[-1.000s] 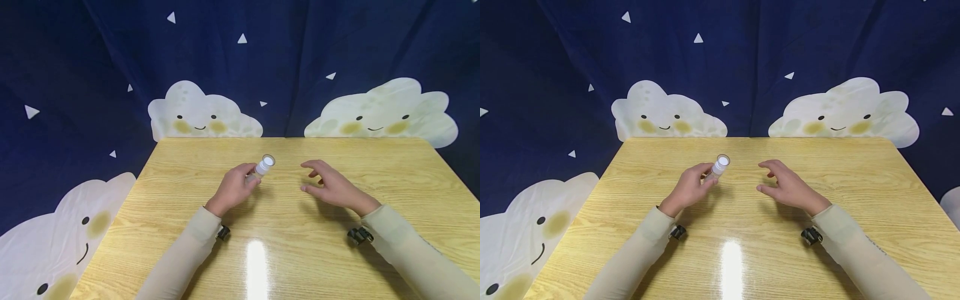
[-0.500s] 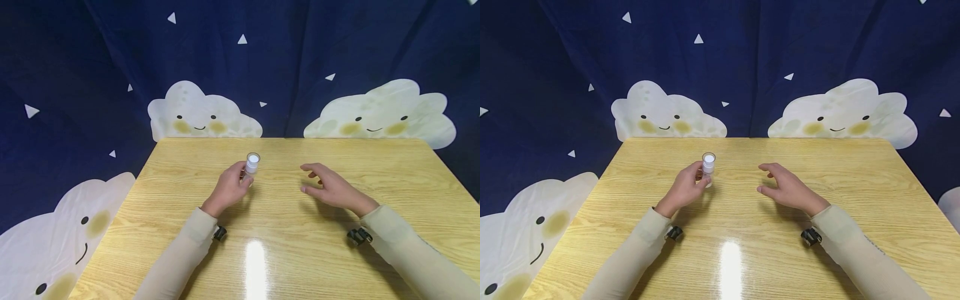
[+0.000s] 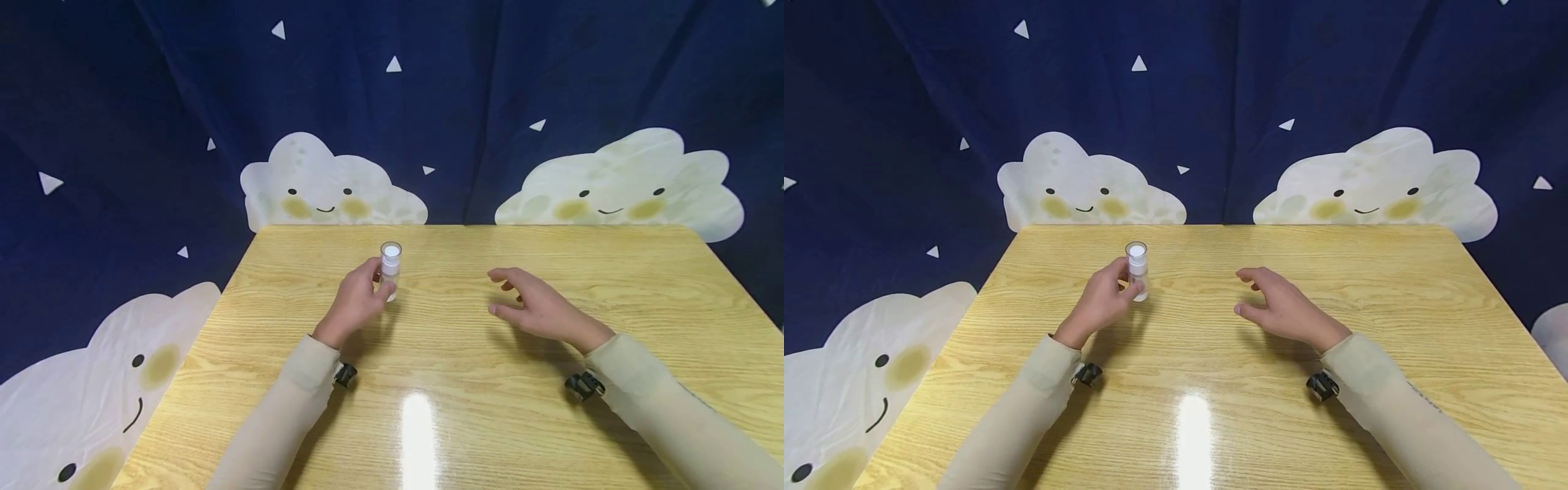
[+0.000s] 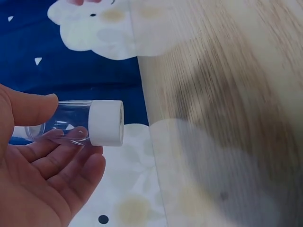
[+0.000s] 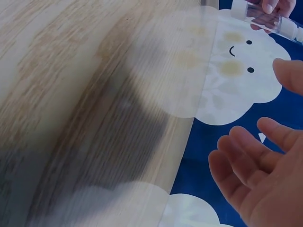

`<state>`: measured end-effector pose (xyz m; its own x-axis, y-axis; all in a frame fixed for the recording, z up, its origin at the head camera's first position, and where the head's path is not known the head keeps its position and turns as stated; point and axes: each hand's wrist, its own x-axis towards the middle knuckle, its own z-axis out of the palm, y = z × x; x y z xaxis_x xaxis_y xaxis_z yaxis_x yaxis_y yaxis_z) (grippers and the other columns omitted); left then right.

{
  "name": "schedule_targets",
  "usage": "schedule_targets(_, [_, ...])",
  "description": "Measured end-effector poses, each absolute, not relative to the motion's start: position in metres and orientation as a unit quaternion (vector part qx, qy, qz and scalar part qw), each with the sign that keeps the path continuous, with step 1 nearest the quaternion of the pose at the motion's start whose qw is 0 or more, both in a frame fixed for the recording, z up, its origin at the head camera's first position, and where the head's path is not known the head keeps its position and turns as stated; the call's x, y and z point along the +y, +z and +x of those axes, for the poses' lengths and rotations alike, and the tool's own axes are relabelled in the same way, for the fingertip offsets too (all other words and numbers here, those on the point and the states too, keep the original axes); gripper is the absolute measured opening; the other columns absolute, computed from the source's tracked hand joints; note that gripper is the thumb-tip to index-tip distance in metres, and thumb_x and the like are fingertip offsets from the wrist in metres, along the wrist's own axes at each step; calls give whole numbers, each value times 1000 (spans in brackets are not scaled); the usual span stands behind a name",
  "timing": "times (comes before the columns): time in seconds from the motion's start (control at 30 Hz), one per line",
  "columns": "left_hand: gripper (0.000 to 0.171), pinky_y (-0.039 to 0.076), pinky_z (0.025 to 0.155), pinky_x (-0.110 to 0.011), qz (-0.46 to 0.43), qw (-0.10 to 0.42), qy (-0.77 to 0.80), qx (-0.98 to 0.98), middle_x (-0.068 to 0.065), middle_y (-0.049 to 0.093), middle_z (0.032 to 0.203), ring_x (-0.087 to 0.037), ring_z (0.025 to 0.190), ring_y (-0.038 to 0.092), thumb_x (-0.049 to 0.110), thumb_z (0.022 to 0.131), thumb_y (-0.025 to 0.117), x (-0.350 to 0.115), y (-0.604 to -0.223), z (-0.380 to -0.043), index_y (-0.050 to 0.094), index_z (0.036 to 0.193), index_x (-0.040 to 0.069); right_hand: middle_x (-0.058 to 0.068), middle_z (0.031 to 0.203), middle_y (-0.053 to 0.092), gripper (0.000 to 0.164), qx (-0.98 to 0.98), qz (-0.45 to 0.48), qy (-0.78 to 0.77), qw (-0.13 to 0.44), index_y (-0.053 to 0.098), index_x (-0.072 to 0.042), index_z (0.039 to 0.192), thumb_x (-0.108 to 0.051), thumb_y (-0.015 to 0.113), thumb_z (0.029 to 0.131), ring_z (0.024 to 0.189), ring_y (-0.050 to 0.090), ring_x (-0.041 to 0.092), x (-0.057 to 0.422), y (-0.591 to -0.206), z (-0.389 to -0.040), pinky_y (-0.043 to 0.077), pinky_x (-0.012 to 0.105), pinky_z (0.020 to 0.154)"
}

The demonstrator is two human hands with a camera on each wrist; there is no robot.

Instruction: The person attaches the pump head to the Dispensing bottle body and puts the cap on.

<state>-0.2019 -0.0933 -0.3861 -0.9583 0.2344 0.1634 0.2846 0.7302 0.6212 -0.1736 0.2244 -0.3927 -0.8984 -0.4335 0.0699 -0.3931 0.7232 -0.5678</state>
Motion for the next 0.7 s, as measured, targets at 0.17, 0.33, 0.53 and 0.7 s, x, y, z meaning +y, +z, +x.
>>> schedule_targets(0.17, [34, 51, 78, -33, -127, 25, -353, -926, -5, 63, 101, -22, 92, 61, 20, 86, 59, -99, -387, -206, 52, 118, 11, 11, 136, 44, 63, 929, -229, -289, 18, 38, -9, 136, -42, 58, 86, 118, 48, 31, 225, -394, -173, 45, 49, 89])
schedule_targets(0.33, [31, 52, 78, -32, -113, 12, -370, -922, -6, 63, 105, -21, 94, 62, 20, 86, 60, -107, -388, -210, 53, 115, 11, 11, 134, 46, 60, 928, -235, -288, -6, 41, -8, 134, -39, 59, 86, 118, 48, 30, 226, -395, -172, 46, 48, 88])
schedule_targets(0.53, [36, 49, 81, -37, -89, 11, -362, -928, -8, 63, 107, -24, 96, 59, 25, 86, 61, -117, -389, -217, 53, 118, 11, 7, 129, 51, 52, 925, -238, -295, -38, 47, -11, 129, -34, 63, 85, 117, 50, 25, 226, -399, -170, 47, 45, 87])
schedule_targets(0.7, [37, 47, 75, -35, -70, 14, -352, -933, -9, 62, 105, -25, 93, 58, 26, 85, 62, -126, -388, -221, 53, 118, 12, 4, 127, 52, 48, 924, -235, -300, -41, 49, -15, 126, -32, 64, 84, 116, 51, 25, 228, -400, -169, 47, 45, 88])
